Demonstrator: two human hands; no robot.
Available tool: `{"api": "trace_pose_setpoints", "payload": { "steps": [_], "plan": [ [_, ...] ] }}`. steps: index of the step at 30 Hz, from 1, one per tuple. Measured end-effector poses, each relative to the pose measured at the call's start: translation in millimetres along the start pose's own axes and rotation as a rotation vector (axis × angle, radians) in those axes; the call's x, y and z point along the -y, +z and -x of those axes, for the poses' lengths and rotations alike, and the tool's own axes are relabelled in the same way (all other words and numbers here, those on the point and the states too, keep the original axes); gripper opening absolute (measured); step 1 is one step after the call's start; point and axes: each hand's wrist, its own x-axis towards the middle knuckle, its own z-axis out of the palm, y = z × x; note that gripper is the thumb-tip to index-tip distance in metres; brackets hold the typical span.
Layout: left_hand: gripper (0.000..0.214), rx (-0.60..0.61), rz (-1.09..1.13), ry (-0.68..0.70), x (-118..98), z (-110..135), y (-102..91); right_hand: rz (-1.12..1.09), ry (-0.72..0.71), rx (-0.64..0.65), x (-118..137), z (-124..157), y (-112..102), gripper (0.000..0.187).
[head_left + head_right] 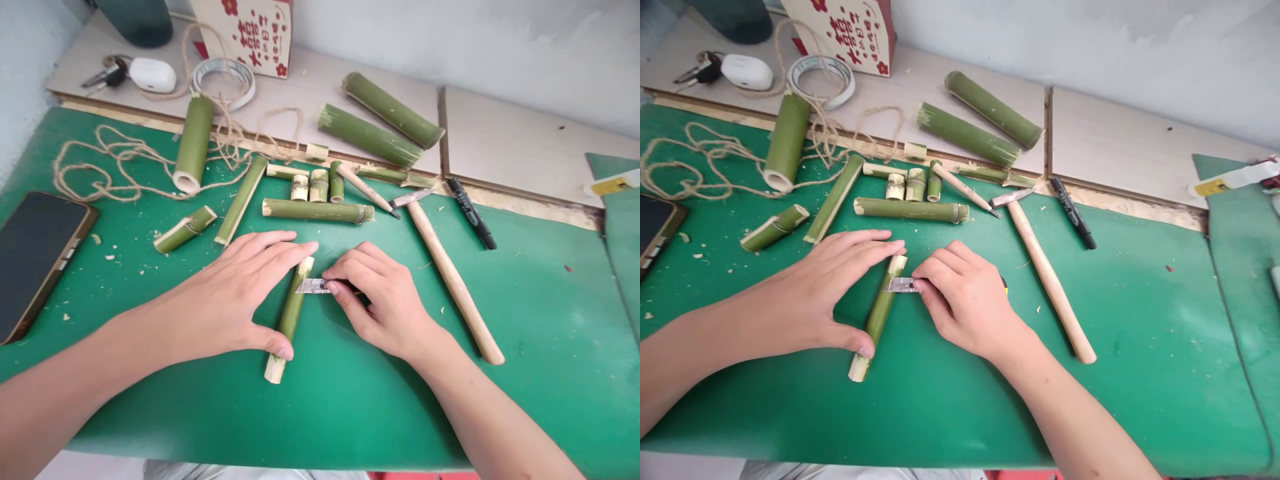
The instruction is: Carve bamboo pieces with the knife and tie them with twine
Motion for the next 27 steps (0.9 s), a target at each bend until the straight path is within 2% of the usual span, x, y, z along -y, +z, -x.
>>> {"api": "trace_pose_setpoints", "payload": {
  "steps": [6,11,21,24,27],
  "plan": [
    [0.113,-0.016,-0.015,0.020,-1,-1,1.6,-0.040,-0.051,0.026,-1,-1,-1,0.012],
    [0.114,-0.045,-0.017,0.024,-3,-1,3.9,-0.002,-0.008,-0.094,1,-1,6,0.011],
    [0.114,-0.049,-0.024,0.016,-3,-1,3.0,0.073,0.091,-0.225,3,1,9,0.012],
    [0.115,-0.054,-0.028,0.016,-2,-1,3.7,0.067,0.076,-0.193,3,1,10,0.012],
    [0.116,-0.059,-0.027,0.027,-1,-1,4.5,0.030,-0.014,-0.087,6,1,11,0.011]
  ]
}}
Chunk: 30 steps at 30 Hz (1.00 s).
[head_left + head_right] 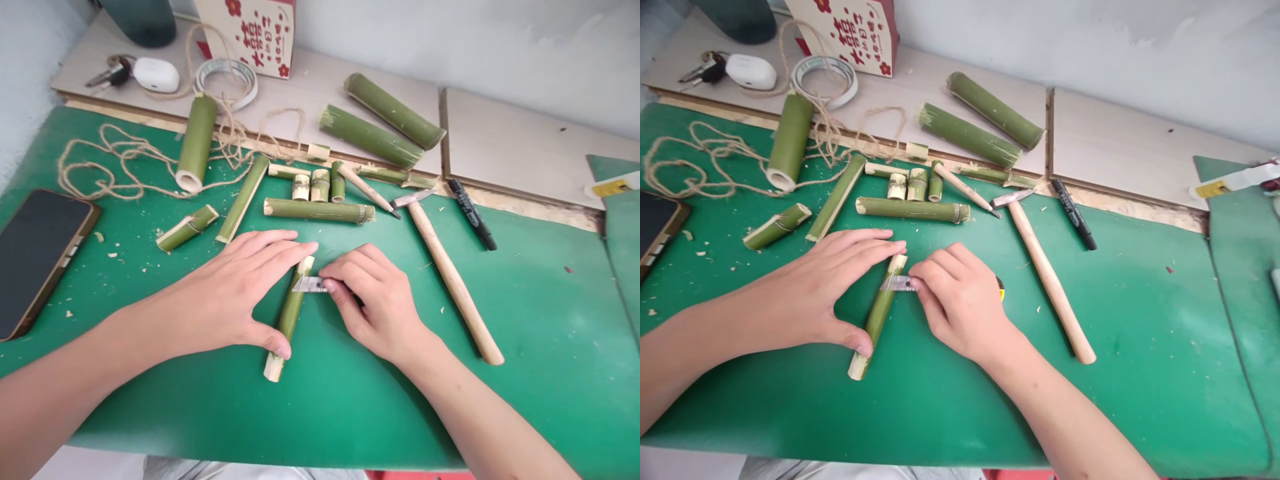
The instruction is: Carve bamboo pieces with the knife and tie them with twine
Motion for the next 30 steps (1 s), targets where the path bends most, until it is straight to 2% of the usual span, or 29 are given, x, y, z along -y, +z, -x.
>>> {"api": "trace_pose_setpoints", "payload": {
  "steps": [3,11,13,16,19,22,27,30],
  "plan": [
    [0.117,-0.002,-0.003,0.023,1,-1,0.8,-0.021,-0.060,0.086,2,0,-1,0.011],
    [0.100,0.033,-0.064,0.116,7,-2,-0.9,-0.085,-0.147,0.180,2,-1,-5,0.011],
    [0.100,0.035,-0.068,0.124,8,-2,-2.5,-0.079,-0.158,0.156,3,-1,-3,0.010],
    [0.101,0.049,-0.072,0.136,9,-3,-5.9,-0.046,-0.109,0.022,2,1,0,0.009],
    [0.111,0.078,-0.054,0.110,8,-4,-8.9,-0.001,-0.036,-0.073,-2,0,1,0.010],
    [0.130,0.067,-0.013,0.062,7,-3,-8.5,0.017,0.009,-0.096,-4,0,0,0.011],
    [0.144,0.005,0.025,0.057,6,0,-2.1,-0.033,-0.121,0.071,-1,0,-1,0.009],
    [0.144,-0.009,0.033,0.061,6,0,-0.2,-0.013,-0.097,0.040,0,0,0,0.009]
  ]
}}
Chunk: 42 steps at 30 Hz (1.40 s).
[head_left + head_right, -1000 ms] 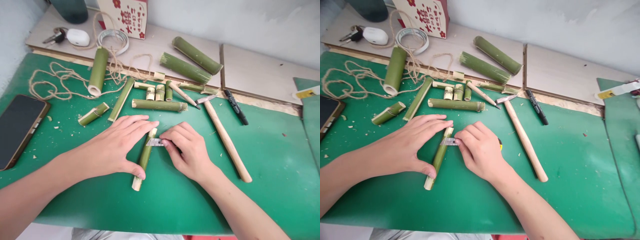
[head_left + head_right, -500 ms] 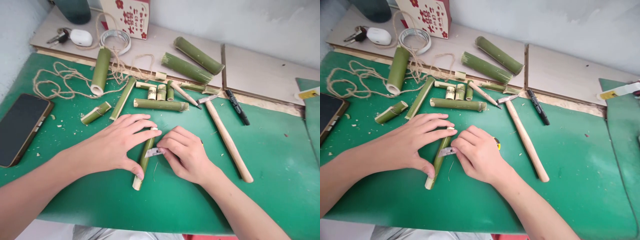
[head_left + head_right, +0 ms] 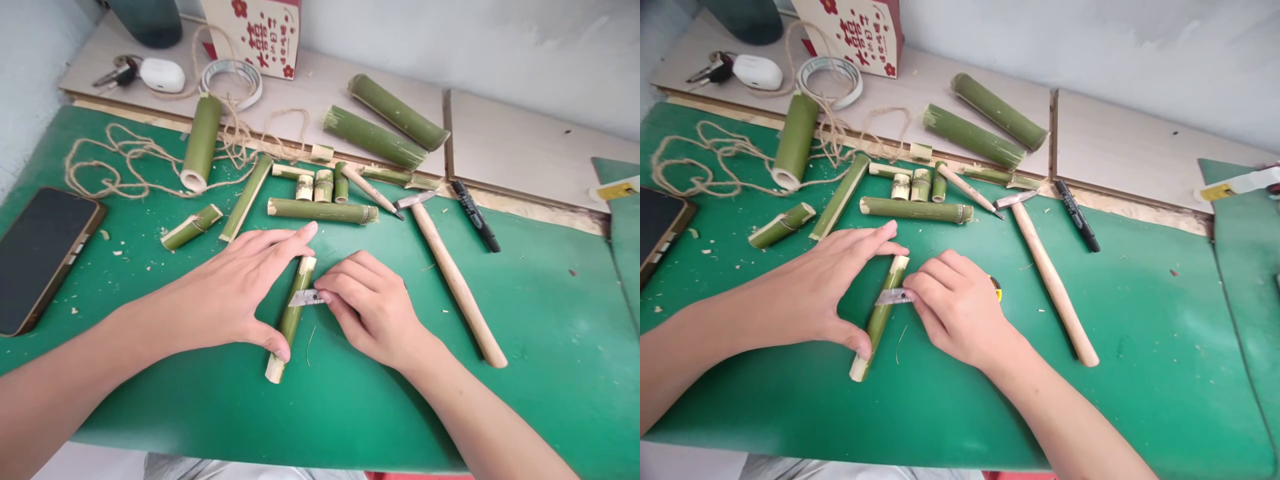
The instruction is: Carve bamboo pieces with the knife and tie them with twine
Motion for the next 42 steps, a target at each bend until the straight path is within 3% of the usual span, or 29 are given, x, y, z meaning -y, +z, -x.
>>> {"api": "trace_pose_setpoints", "payload": {
  "steps": [6,13,18,27,32,37,42],
  "plan": [
    [0.140,-0.016,0.011,-0.030,-2,0,0.6,0.135,0.173,-0.169,-8,0,-1,0.011],
    [0.093,-0.036,-0.030,-0.022,-5,0,-0.7,0.163,0.228,-0.248,-11,0,-4,0.009],
    [0.085,0.005,-0.115,0.015,-8,-1,-2.2,0.214,0.229,-0.344,-14,0,-8,0.010],
    [0.087,0.072,-0.194,0.087,-6,-1,-3.2,0.235,0.206,-0.300,-12,0,-7,0.010],
    [0.087,0.032,-0.170,0.072,-8,-1,0.0,0.256,0.189,-0.307,-12,-1,-10,0.011],
    [0.075,0.040,-0.092,0.053,-10,-2,-0.3,0.292,0.137,-0.328,-8,-1,-12,0.016],
    [0.067,0.027,-0.090,0.041,-11,-1,-0.5,0.272,0.093,-0.269,-7,2,-11,0.016]
  ]
}}
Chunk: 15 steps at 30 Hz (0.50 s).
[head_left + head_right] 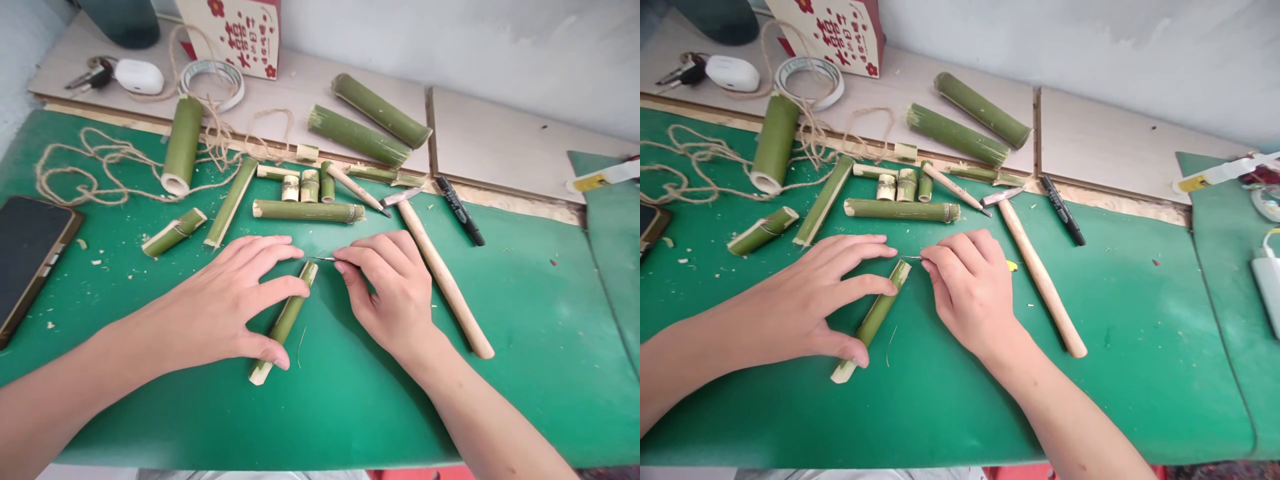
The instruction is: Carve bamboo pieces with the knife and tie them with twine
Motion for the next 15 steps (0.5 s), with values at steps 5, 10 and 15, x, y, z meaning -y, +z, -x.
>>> {"api": "trace_pose_setpoints", "payload": {
  "steps": [5,10,15],
  "plan": [
    [0.065,-0.011,-0.021,0.031,0.6,0.8,0.2,-0.058,-0.045,0.037,5.2,-0.2,-3.9,0.017],
    [0.066,-0.017,-0.046,0.030,0.3,-0.9,-2.1,-0.049,0.014,0.154,8.1,-1.6,-5.5,0.012],
    [0.063,0.037,-0.034,0.055,1.5,-0.3,-1.8,-0.031,0.044,0.133,5.3,-1.8,-4.9,0.011]
  ]
}}
